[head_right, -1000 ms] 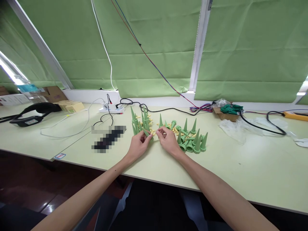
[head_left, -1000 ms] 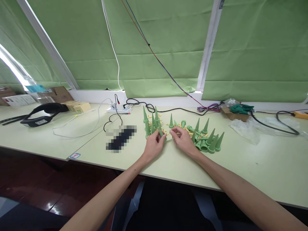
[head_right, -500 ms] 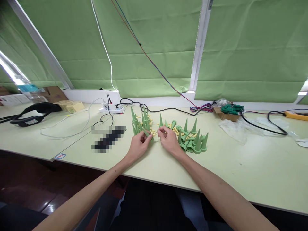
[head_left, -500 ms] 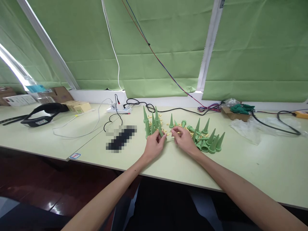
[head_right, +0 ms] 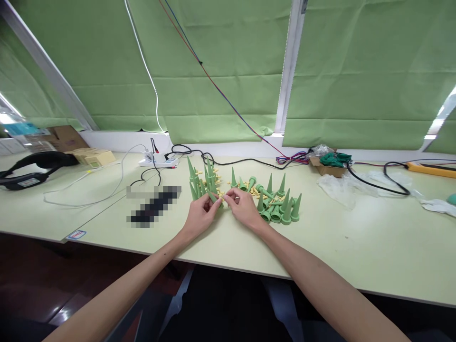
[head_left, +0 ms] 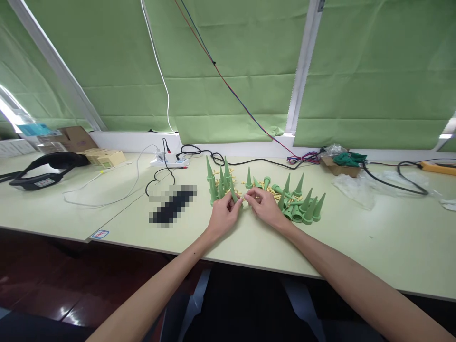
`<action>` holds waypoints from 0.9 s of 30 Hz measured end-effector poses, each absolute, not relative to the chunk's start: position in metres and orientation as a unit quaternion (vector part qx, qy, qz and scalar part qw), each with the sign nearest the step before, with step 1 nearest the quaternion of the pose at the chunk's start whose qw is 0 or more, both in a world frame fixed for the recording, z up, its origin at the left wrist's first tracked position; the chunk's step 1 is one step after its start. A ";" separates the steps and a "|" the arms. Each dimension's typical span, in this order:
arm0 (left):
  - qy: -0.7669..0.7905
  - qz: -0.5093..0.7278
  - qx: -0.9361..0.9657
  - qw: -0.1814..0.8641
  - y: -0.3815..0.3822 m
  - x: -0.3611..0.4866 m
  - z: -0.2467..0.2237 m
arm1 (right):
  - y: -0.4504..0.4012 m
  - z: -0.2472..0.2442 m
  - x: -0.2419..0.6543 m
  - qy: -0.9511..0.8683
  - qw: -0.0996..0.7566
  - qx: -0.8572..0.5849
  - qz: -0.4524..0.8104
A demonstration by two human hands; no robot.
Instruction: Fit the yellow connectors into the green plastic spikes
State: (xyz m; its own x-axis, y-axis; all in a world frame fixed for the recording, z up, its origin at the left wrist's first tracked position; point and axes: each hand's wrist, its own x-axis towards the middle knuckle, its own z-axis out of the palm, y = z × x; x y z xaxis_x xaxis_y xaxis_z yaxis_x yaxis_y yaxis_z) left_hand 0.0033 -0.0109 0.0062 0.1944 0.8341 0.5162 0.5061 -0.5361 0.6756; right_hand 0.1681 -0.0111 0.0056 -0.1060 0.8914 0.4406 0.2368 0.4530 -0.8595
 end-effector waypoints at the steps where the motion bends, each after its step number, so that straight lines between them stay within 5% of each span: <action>1: 0.447 0.451 0.751 0.180 -0.011 0.003 0.006 | -0.011 0.006 0.168 -0.675 0.521 -0.419 0.312; 27: 0.450 0.443 0.763 0.140 -0.011 0.003 0.009 | -0.008 0.005 0.168 -0.707 0.526 -0.398 0.255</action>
